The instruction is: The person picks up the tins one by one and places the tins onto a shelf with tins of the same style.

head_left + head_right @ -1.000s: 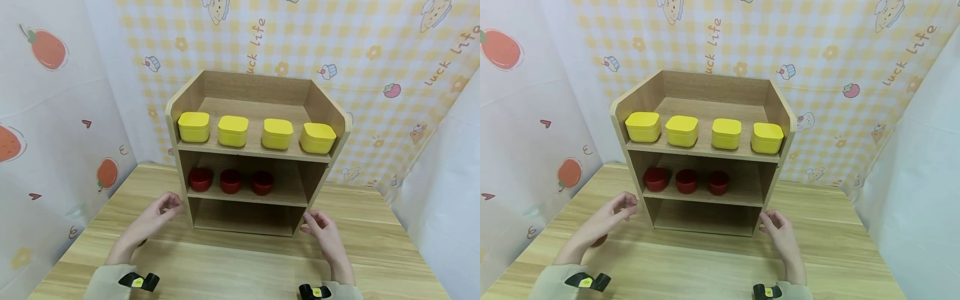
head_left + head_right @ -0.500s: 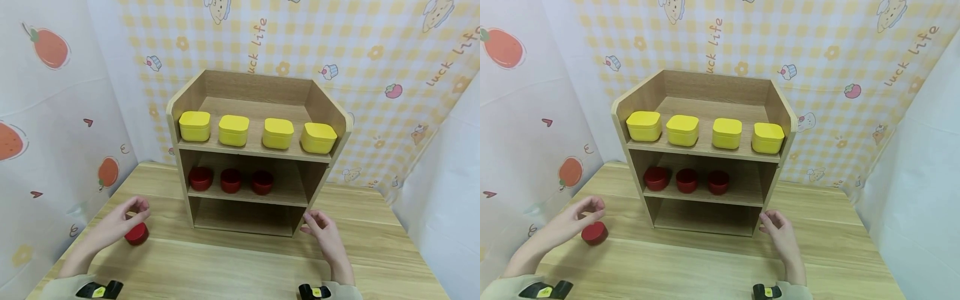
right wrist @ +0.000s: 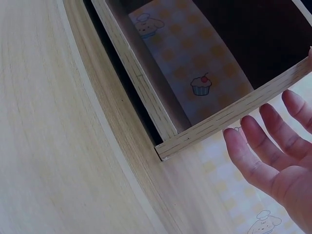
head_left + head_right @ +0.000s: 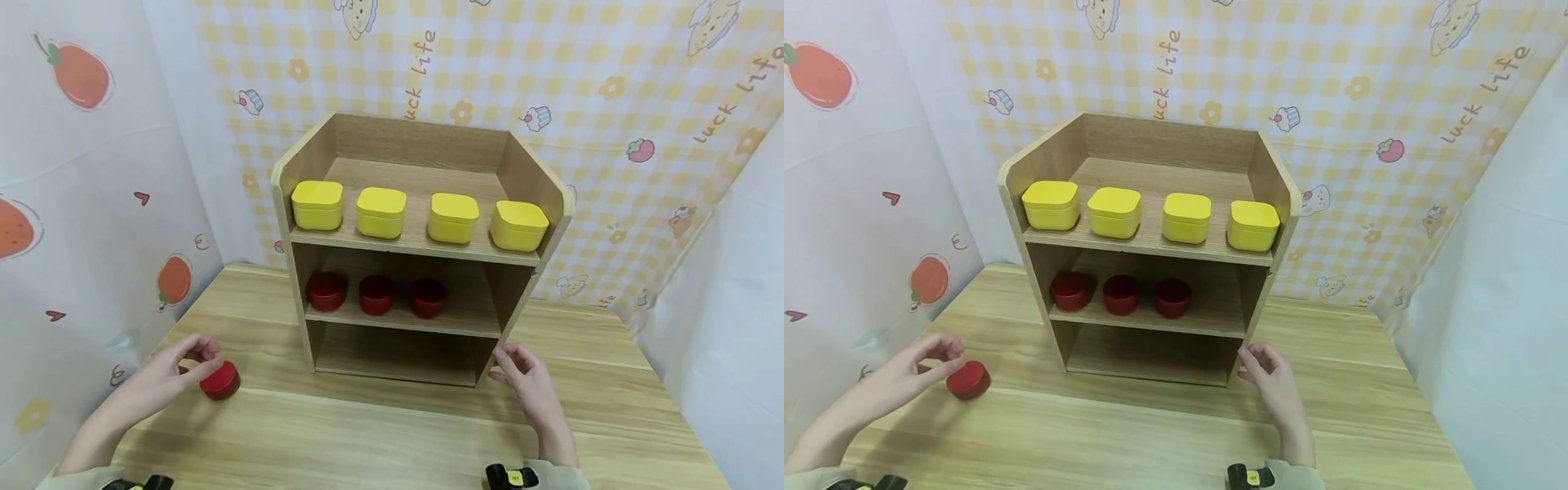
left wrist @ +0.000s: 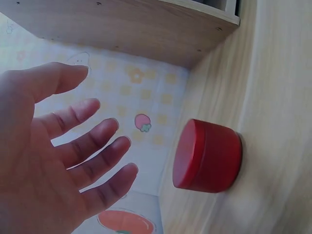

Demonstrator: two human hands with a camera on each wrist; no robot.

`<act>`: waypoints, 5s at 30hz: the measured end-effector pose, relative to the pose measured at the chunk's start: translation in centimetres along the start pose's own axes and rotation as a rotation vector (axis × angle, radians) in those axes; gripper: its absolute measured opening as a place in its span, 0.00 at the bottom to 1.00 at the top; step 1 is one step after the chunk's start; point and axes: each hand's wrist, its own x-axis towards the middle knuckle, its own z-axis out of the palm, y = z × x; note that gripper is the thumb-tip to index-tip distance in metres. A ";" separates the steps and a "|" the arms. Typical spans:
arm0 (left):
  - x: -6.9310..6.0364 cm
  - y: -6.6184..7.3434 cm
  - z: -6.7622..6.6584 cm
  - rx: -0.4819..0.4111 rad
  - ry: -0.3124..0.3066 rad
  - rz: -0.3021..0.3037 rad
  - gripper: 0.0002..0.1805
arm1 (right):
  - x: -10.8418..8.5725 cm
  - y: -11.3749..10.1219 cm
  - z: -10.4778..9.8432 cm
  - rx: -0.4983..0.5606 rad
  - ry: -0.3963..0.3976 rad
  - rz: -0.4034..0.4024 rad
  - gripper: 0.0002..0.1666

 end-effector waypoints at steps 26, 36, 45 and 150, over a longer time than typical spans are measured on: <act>-0.8 -3.7 1.5 -0.008 -0.133 -0.062 0.40 | 0.0 0.0 0.2 0.000 0.027 0.017 0.16; -0.7 -5.2 2.0 -0.042 -0.214 -0.048 0.42 | 0.0 -0.1 0.3 -0.014 0.026 0.041 0.17; -0.2 -6.2 2.2 -0.115 -0.289 -0.046 0.41 | 0.0 -0.3 0.3 -0.026 0.023 0.037 0.17; 16.7 27.3 10.3 0.127 -0.342 0.616 0.34 | 0.1 0.1 0.3 -0.031 0.057 0.035 0.17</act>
